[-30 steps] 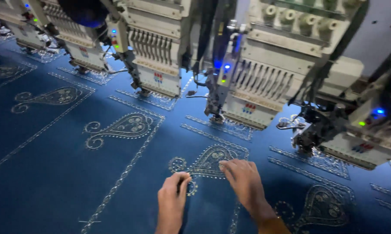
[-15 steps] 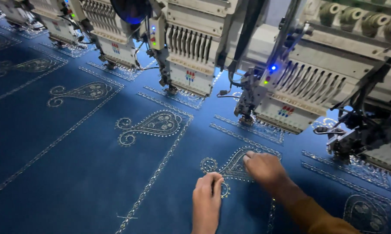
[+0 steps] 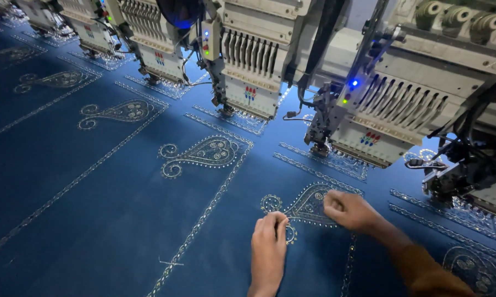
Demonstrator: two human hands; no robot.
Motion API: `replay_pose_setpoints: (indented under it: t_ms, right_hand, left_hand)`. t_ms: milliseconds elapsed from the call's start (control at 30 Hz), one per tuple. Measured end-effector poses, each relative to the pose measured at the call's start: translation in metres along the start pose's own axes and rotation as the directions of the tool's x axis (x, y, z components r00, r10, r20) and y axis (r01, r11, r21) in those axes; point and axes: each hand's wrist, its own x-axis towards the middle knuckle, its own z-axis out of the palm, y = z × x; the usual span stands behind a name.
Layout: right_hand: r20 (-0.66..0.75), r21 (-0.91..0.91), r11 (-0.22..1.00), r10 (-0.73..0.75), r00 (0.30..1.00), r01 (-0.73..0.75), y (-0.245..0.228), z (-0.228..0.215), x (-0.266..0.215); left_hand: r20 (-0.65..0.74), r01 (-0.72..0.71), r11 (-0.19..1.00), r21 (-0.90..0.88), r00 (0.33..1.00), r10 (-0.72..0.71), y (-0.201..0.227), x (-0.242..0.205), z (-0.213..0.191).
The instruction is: Operating and monitoring a multi-head industrial embroidery machine to ensure patterns are correctly stitched onto fabric.
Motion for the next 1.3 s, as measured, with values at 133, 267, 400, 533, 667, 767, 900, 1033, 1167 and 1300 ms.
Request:
replay_pose_setpoints:
  t_ms: [133, 267, 400, 533, 667, 767, 900, 1033, 1167, 1300]
  right_hand:
    - [-0.083, 0.021, 0.999, -0.026, 0.996, 0.028, -0.012, -0.013, -0.017]
    - [-0.092, -0.119, 0.980, -0.168, 0.981, 0.157, -0.034, -0.017, -0.023]
    - [-0.141, -0.266, 0.958, -0.150, 0.979, 0.108, -0.042, -0.007, -0.022]
    - [-0.216, -0.134, 0.989, -0.092, 0.972, 0.064, -0.041, 0.001, -0.016]
    - [-0.228, -0.005, 1.000, -0.002, 0.974, 0.001, -0.028, 0.002, -0.010]
    - [-0.221, -0.010, 1.000, -0.010, 0.975, 0.008, -0.027, 0.002, -0.011]
    - [-0.237, 0.082, 0.996, 0.034, 0.971, -0.015, -0.037, 0.000, -0.012]
    - [-0.192, 0.028, 0.999, 0.041, 0.981, -0.036, -0.030, -0.006, -0.012]
    - [-0.109, -0.225, 0.970, -0.116, 0.987, 0.089, -0.032, -0.010, -0.015]
    - [-0.087, -0.432, 0.902, -0.063, 0.994, 0.019, -0.056, -0.011, -0.025]
  left_hand:
    - [0.023, 0.037, 0.999, 0.001, 0.999, -0.037, 0.007, -0.001, -0.004]
    - [0.024, 0.036, 0.999, 0.005, 0.999, -0.036, 0.007, 0.001, -0.003]
    - [0.030, 0.046, 0.999, 0.018, 0.998, -0.047, 0.008, -0.002, -0.003]
    - [0.022, 0.035, 0.999, 0.014, 0.999, -0.035, 0.008, 0.001, -0.003]
    - [0.027, 0.056, 0.998, 0.002, 0.998, -0.056, 0.007, 0.001, -0.004]
    - [0.018, 0.041, 0.999, 0.000, 0.999, -0.041, 0.004, 0.000, -0.003]
    - [0.035, 0.065, 0.998, 0.008, 0.997, -0.065, 0.008, 0.001, -0.003]
    - [0.046, 0.075, 0.997, 0.023, 0.996, -0.076, 0.011, 0.001, -0.005]
    - [0.043, 0.057, 0.998, 0.021, 0.997, -0.058, 0.012, 0.003, -0.006]
    - [0.042, 0.052, 0.999, 0.006, 0.998, -0.052, 0.011, 0.001, -0.005]
